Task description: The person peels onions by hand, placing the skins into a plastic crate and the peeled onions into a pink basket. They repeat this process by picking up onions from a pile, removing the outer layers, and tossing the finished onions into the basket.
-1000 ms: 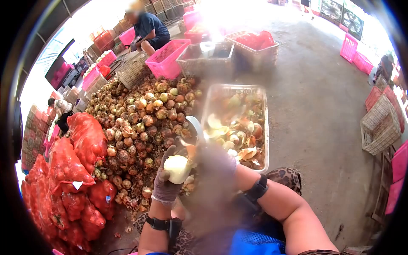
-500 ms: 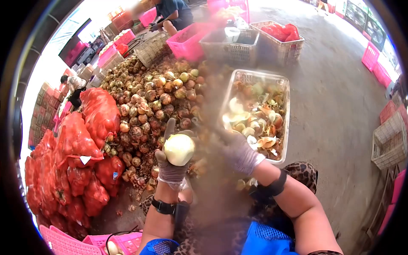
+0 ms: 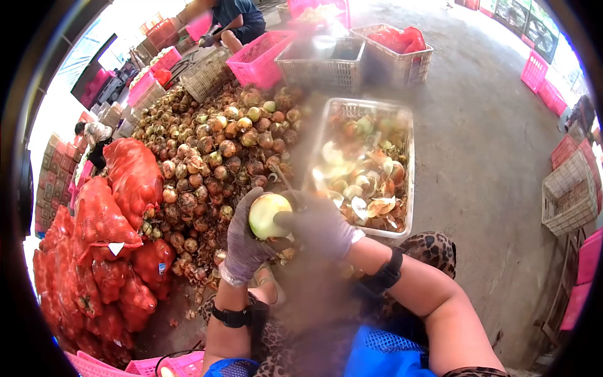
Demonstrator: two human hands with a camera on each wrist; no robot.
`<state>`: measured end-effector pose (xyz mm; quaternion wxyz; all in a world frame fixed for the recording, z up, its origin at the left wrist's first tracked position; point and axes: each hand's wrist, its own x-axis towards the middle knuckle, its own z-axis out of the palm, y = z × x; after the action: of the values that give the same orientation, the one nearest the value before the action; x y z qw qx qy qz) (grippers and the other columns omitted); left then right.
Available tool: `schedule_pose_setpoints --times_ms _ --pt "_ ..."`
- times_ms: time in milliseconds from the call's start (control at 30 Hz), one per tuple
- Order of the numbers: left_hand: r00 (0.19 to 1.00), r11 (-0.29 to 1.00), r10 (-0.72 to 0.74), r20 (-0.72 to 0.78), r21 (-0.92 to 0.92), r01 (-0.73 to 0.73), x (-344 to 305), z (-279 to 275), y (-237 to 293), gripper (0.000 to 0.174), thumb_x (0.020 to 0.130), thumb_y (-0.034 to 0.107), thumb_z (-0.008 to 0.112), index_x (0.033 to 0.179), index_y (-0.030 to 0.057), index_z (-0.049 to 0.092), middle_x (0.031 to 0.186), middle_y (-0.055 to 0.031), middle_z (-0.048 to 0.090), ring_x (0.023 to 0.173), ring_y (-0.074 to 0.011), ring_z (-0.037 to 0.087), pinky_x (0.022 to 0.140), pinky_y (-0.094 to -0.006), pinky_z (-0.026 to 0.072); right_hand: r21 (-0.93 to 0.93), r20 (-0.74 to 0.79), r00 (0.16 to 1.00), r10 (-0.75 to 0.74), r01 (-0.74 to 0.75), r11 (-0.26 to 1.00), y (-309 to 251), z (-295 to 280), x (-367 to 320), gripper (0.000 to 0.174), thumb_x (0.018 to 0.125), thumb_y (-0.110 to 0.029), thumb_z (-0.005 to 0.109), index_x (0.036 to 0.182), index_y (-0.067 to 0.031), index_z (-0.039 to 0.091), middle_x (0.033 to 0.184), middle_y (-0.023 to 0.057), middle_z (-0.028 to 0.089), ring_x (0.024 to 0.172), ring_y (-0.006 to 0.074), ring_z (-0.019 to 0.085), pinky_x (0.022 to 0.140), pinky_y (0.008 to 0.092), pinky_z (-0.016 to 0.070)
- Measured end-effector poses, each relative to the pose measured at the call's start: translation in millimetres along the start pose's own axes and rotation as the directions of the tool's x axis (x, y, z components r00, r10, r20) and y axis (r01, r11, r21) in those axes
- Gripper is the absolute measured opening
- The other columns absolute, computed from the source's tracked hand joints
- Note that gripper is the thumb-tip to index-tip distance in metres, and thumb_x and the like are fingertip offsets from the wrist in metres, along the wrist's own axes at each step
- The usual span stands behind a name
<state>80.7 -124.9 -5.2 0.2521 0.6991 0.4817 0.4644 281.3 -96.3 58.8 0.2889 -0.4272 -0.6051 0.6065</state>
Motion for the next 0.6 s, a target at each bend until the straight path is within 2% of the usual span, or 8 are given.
schedule_pose_setpoints --times_ms 67,133,200,300,400,433,533,600 --pt "0.987 0.965 -0.149 -0.061 -0.227 0.132 2 1 10 0.087 0.057 0.015 0.088 0.132 0.0051 0.046 0.119 -0.0094 0.057 0.106 -0.0206 0.058 0.089 -0.0317 0.0522 -0.288 -0.008 0.920 -0.392 0.373 0.882 27 -6 4 0.039 0.082 -0.021 0.064 0.116 -0.0023 0.059 0.094 0.0138 0.067 0.081 0.0217 0.066 0.066 0.0306 0.0532" --pt "0.964 0.878 -0.249 -0.093 -0.443 0.184 2 0 14 0.087 0.058 0.021 0.089 0.132 0.0041 0.046 0.119 -0.0092 0.057 0.106 -0.0203 0.058 0.089 -0.0313 0.0522 -0.246 -0.086 0.957 -0.277 0.249 0.937 21 0 2 0.028 0.079 -0.019 0.063 0.102 -0.0032 0.061 0.107 0.0185 0.061 0.091 0.0257 0.065 0.061 0.0320 0.0537" --pt "0.939 0.815 -0.319 -0.129 -0.543 0.203 1 -5 15 0.090 0.058 0.030 0.090 0.131 0.0028 0.046 0.119 -0.0094 0.057 0.106 -0.0202 0.058 0.089 -0.0315 0.0522 -0.585 0.029 0.878 -0.478 0.403 0.704 20 5 -3 0.025 0.078 -0.020 0.062 0.098 -0.0047 0.061 0.110 0.0178 0.058 0.092 0.0255 0.063 0.061 0.0329 0.0535" --pt "0.937 0.853 -0.312 -0.154 -0.480 0.206 -2 -6 22 0.088 0.059 0.031 0.089 0.131 0.0024 0.046 0.119 -0.0097 0.057 0.105 -0.0213 0.059 0.087 -0.0319 0.0530 -0.770 0.193 0.849 -0.492 0.442 0.461 34 12 -3 0.022 0.080 -0.021 0.060 0.095 -0.0049 0.062 0.108 0.0148 0.056 0.095 0.0231 0.059 0.063 0.0325 0.0532" --pt "0.925 0.894 -0.310 -0.221 -0.399 0.204 -2 -4 20 0.086 0.062 0.033 0.088 0.130 0.0012 0.045 0.119 -0.0117 0.057 0.104 -0.0236 0.060 0.085 -0.0332 0.0549 -0.660 0.268 0.917 -0.296 0.398 0.636 32 10 0 0.022 0.082 -0.021 0.058 0.096 -0.0043 0.061 0.111 0.0130 0.055 0.101 0.0208 0.057 0.064 0.0316 0.0529" --pt "0.903 0.813 -0.385 -0.189 -0.533 0.235 -3 -4 22 0.085 0.063 0.034 0.087 0.129 0.0005 0.046 0.119 -0.0128 0.057 0.104 -0.0245 0.060 0.085 -0.0338 0.0552 -0.665 0.275 0.937 -0.214 0.346 0.661 25 9 -2 0.023 0.083 -0.019 0.056 0.100 -0.0041 0.060 0.113 0.0123 0.054 0.103 0.0207 0.055 0.067 0.0315 0.0530" --pt "0.866 0.487 -0.496 -0.060 -0.845 0.220 0 -10 35 0.080 0.068 0.034 0.083 0.128 -0.0021 0.045 0.121 -0.0158 0.056 0.107 -0.0271 0.059 0.086 -0.0357 0.0557 -0.587 0.191 0.930 -0.313 0.363 0.723 50 16 12 0.045 0.086 -0.023 0.058 0.128 -0.0124 0.043 0.086 0.0163 0.060 0.080 0.0310 0.061 0.063 0.0399 0.0517" --pt "0.892 0.215 -0.451 0.014 -0.969 0.124 3 -10 46 0.074 0.074 0.031 0.078 0.128 -0.0042 0.043 0.123 -0.0177 0.054 0.109 -0.0289 0.059 0.089 -0.0370 0.0557 -0.702 0.170 0.841 -0.513 0.469 0.536 57 14 13 0.053 0.086 -0.027 0.059 0.133 -0.0132 0.038 0.075 0.0166 0.062 0.072 0.0342 0.064 0.060 0.0420 0.0507"
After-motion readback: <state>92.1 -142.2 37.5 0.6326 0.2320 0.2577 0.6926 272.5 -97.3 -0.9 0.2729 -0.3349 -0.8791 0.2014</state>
